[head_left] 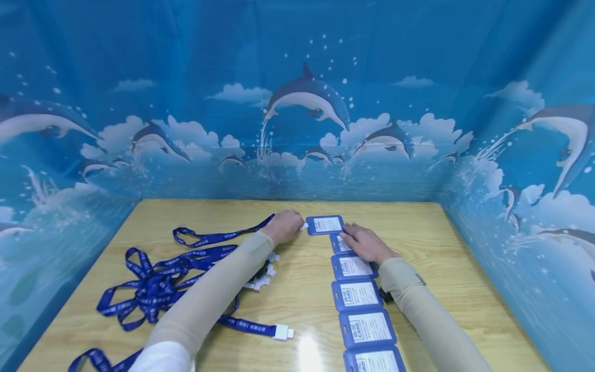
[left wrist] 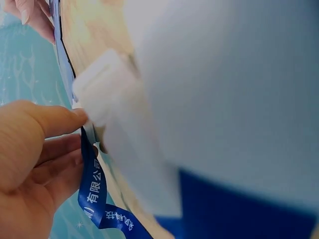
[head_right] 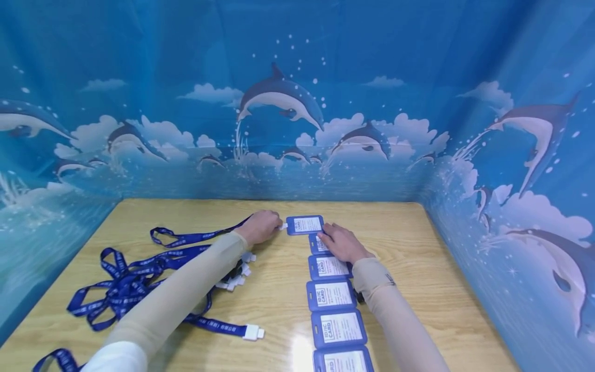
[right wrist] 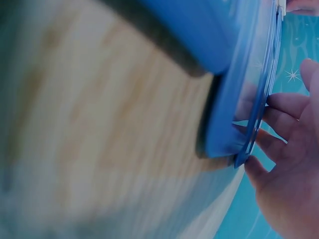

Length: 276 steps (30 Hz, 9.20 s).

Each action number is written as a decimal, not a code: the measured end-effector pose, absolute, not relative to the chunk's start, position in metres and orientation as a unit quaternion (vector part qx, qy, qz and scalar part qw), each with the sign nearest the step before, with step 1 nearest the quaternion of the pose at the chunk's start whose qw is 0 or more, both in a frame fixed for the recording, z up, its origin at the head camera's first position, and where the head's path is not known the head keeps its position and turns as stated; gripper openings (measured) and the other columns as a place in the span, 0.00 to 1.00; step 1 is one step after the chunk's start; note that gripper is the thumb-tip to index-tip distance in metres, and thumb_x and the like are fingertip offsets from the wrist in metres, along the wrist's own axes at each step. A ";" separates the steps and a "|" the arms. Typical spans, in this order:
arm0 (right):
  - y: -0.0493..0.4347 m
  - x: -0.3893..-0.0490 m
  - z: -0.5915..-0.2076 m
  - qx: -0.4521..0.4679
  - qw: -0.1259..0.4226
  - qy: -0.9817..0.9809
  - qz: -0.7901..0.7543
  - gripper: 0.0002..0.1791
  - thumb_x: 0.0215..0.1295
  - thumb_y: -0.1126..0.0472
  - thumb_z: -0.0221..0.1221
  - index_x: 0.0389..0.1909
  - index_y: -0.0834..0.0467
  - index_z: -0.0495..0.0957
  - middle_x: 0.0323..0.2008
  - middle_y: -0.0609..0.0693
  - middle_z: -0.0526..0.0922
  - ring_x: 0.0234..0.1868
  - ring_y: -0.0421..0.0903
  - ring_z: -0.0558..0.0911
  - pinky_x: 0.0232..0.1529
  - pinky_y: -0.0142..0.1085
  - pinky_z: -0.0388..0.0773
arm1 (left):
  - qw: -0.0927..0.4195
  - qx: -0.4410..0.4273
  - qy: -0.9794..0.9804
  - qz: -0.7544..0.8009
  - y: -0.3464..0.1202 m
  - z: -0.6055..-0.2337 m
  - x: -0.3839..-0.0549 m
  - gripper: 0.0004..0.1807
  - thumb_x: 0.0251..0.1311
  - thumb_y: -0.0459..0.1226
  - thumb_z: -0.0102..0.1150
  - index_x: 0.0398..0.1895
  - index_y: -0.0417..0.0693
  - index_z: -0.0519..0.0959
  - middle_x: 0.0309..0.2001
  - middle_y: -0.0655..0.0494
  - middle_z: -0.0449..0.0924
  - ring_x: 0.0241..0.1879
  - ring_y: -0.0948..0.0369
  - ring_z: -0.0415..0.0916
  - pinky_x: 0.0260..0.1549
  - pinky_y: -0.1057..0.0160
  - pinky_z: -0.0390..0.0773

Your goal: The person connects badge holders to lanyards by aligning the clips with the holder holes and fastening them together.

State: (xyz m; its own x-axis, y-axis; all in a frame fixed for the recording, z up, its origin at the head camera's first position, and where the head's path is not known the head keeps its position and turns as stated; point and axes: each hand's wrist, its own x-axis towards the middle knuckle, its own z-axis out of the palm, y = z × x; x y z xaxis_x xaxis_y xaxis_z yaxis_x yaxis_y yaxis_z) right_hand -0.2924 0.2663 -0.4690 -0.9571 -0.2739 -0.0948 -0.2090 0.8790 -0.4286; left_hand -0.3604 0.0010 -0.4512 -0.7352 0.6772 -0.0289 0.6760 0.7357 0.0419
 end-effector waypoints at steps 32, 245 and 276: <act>0.270 -0.296 -0.466 -0.142 0.126 0.957 -0.220 0.33 0.82 0.44 0.34 0.77 0.59 0.58 0.78 0.64 0.51 0.79 0.63 0.50 0.80 0.58 0.41 | 0.038 0.398 0.916 0.043 0.010 -0.448 -0.368 0.11 0.70 0.30 0.57 0.48 0.44 0.87 0.45 0.49 0.89 0.44 0.57 0.86 0.48 0.61 0.86; 0.260 -0.265 -0.454 -0.018 0.080 0.973 -0.215 0.27 0.68 0.48 0.64 0.62 0.60 0.77 0.66 0.62 0.75 0.68 0.66 0.71 0.66 0.59 0.71 | 0.075 0.349 0.933 0.044 -0.030 -0.422 -0.312 0.13 0.66 0.38 0.66 0.52 0.50 0.86 0.51 0.53 0.85 0.52 0.58 0.81 0.56 0.61 0.80; 0.255 -0.264 -0.455 -0.036 0.063 0.977 -0.200 0.27 0.69 0.46 0.63 0.62 0.59 0.78 0.66 0.58 0.76 0.68 0.63 0.72 0.66 0.57 0.73 | 0.034 0.394 0.917 0.048 -0.013 -0.432 -0.310 0.11 0.65 0.39 0.66 0.49 0.51 0.87 0.48 0.55 0.87 0.47 0.59 0.84 0.54 0.63 0.82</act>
